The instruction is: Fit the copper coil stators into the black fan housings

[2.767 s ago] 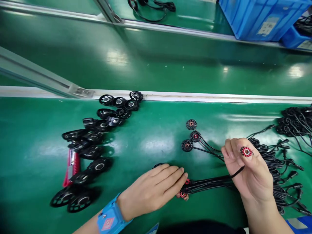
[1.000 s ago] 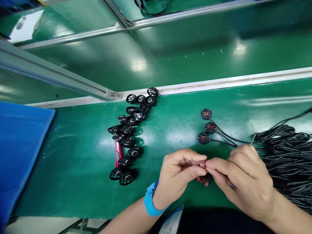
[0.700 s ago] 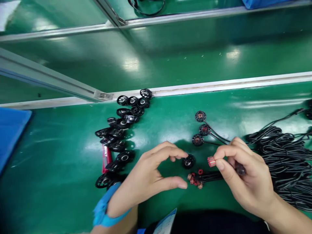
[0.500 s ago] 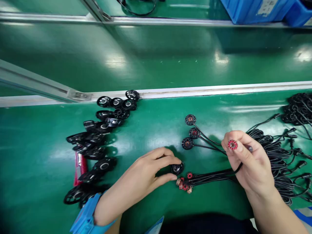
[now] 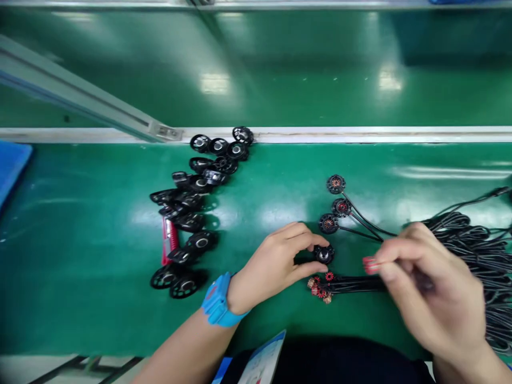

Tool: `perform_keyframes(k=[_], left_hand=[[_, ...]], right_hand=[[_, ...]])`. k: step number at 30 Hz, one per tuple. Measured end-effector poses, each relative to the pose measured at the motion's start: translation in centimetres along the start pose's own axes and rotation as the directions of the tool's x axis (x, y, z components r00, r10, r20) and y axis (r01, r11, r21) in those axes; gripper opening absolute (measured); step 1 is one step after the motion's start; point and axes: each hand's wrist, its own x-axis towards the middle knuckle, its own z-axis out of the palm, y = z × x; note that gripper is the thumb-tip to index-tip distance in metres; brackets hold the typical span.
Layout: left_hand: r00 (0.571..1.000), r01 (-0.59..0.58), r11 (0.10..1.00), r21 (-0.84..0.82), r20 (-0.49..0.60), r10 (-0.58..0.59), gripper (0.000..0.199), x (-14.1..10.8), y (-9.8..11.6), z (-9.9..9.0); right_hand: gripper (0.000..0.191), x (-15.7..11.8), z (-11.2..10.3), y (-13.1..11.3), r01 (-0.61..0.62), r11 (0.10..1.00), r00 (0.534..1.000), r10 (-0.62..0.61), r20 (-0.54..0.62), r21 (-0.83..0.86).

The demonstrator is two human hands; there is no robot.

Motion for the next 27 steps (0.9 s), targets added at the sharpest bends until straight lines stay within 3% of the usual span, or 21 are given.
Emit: perform_keyframes(k=[2, 5, 9, 16, 20, 27], left_hand=[[1.000, 0.007, 1.000, -0.020, -0.012, -0.008, 0.035, 0.1, 0.0, 0.4], [0.999, 0.026, 0.999, -0.031, -0.026, -0.027, 0.035, 0.1, 0.0, 0.8], [0.998, 0.058, 0.998, -0.015, -0.027, -0.059, 0.033, 0.2, 0.3, 1.2], [0.998, 0.041, 0.999, -0.012, -0.052, -0.042, 0.031, 0.5, 0.7, 1.7], [0.998, 0.016, 1.000, -0.005, -0.062, -0.016, 0.029, 0.5, 0.6, 1.9], [0.997, 0.029, 1.000, 0.004, -0.074, -0.028, 0.027, 0.4, 0.7, 2.2]], right_hand=[[0.012, -0.5, 1.0, -0.2, 0.265, 0.898, 0.962, -0.219, 0.164, -0.351], [0.009, -0.7, 2.7, 0.2, 0.468, 0.712, 0.882, -0.335, 0.332, -0.524], [0.014, -0.7, 3.6, 0.7, 0.535, 0.641, 0.835, -0.299, 0.463, -0.550], [0.019, 0.0, 3.4, -0.9, 0.640, 0.464, 0.766, -0.333, 0.549, -0.612], [0.026, 0.9, 3.7, -1.9, 0.666, 0.451, 0.742, -0.316, 0.591, -0.594], [0.021, 1.1, 3.5, -2.3, 0.674, 0.452, 0.722, -0.239, 0.649, -0.584]])
